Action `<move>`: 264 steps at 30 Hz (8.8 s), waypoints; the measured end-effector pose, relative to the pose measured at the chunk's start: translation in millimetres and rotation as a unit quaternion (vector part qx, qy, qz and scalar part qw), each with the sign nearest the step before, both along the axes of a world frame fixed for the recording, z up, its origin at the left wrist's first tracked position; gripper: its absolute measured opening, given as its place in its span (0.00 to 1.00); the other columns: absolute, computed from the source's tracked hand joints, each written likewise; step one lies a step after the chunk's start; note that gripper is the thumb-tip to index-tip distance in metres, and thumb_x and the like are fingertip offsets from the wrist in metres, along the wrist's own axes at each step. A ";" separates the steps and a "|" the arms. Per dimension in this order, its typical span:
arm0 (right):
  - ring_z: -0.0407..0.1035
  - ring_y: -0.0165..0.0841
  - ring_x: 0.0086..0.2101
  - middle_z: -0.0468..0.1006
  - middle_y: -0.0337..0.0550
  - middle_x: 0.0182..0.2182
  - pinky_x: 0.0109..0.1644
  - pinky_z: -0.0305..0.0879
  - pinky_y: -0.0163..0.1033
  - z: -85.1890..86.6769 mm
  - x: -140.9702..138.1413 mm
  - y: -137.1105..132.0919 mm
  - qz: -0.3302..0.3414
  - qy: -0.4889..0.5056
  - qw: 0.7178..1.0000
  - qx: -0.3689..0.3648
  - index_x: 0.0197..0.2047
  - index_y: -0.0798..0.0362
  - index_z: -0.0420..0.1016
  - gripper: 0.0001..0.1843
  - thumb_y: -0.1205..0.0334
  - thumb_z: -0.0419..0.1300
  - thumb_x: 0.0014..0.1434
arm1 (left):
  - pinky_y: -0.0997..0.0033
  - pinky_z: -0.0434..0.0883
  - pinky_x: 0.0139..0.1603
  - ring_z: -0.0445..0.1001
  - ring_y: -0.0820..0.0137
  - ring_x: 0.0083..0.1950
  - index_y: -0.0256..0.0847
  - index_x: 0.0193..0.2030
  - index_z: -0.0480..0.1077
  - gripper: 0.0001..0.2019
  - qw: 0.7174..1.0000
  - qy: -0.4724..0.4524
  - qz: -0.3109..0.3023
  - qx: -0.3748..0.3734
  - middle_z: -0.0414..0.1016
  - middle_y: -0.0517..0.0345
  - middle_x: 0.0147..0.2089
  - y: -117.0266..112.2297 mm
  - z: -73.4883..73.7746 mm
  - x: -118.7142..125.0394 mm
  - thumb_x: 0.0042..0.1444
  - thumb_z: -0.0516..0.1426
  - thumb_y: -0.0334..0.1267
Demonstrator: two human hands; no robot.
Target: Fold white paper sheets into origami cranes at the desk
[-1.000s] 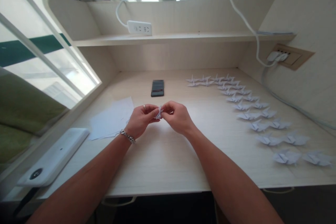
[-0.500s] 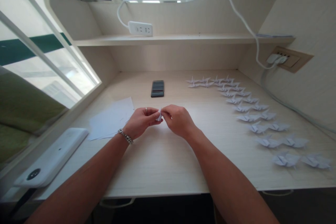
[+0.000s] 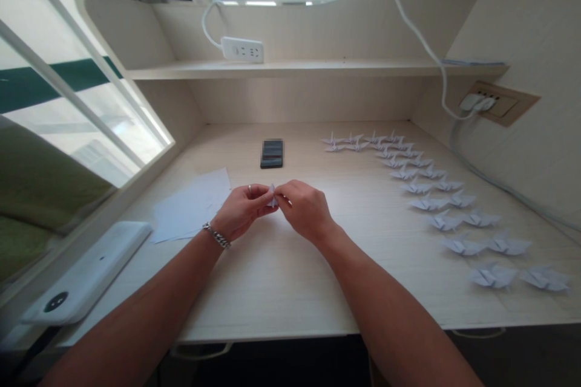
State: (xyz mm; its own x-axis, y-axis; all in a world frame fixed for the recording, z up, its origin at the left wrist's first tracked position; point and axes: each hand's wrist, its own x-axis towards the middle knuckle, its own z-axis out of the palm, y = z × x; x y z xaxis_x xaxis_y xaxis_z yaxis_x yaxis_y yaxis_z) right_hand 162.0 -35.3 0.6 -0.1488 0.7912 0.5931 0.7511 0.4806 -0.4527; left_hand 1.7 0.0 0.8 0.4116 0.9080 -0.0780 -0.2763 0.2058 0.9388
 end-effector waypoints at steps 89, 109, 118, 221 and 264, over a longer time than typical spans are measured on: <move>0.69 0.28 0.26 0.74 0.39 0.24 0.32 0.70 0.36 -0.7 -3.4 10.7 0.118 0.467 0.820 -0.309 0.30 0.56 0.72 0.15 0.51 0.66 0.48 | 0.75 0.70 0.29 0.72 0.75 0.26 0.35 0.26 0.69 0.16 0.969 0.154 0.118 0.156 0.73 0.59 0.25 4.3 -6.6 1.1 0.40 0.69 0.43; 0.69 0.29 0.28 0.73 0.37 0.24 0.32 0.72 0.37 4.2 -6.5 8.4 0.116 0.495 0.811 -0.289 0.30 0.55 0.71 0.15 0.52 0.66 0.47 | 0.67 0.76 0.43 0.77 0.73 0.33 0.34 0.29 0.71 0.15 0.995 -0.013 0.054 0.084 0.77 0.58 0.29 1.3 -5.4 4.0 0.46 0.66 0.44; 0.70 0.30 0.29 0.73 0.38 0.26 0.30 0.71 0.36 5.2 -6.8 7.8 0.098 0.511 0.815 -0.255 0.32 0.53 0.69 0.15 0.51 0.66 0.48 | 0.63 0.76 0.45 0.78 0.70 0.35 0.35 0.31 0.69 0.15 0.995 -0.038 0.086 0.033 0.78 0.56 0.31 0.5 3.0 5.7 0.48 0.65 0.45; 0.64 0.26 0.24 0.69 0.38 0.21 0.28 0.63 0.32 -0.6 -0.4 9.8 0.302 0.616 0.612 -0.392 0.25 0.56 0.70 0.14 0.56 0.64 0.54 | 0.71 0.68 0.35 0.70 0.70 0.32 0.34 0.27 0.68 0.11 0.980 -0.149 -0.129 -0.014 0.64 0.59 0.25 -5.8 3.9 -0.2 0.55 0.60 0.39; 0.58 0.24 0.21 0.63 0.33 0.19 0.21 0.54 0.30 1.9 0.1 11.9 0.197 0.652 0.643 -0.351 0.26 0.54 0.68 0.14 0.57 0.69 0.46 | 0.74 0.64 0.29 0.64 0.76 0.25 0.37 0.22 0.65 0.14 0.985 -0.173 -0.004 0.007 0.64 0.63 0.22 -1.9 11.2 -3.5 0.51 0.63 0.40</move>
State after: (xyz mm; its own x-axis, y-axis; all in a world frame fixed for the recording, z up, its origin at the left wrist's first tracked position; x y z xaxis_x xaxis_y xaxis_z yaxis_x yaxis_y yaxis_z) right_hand 162.1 -23.4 2.5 -0.1591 0.9851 -0.0652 -0.6041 -0.1494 -0.7828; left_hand -1.8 -1.9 12.1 0.4185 0.9045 0.0818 -0.5789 0.1963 0.7914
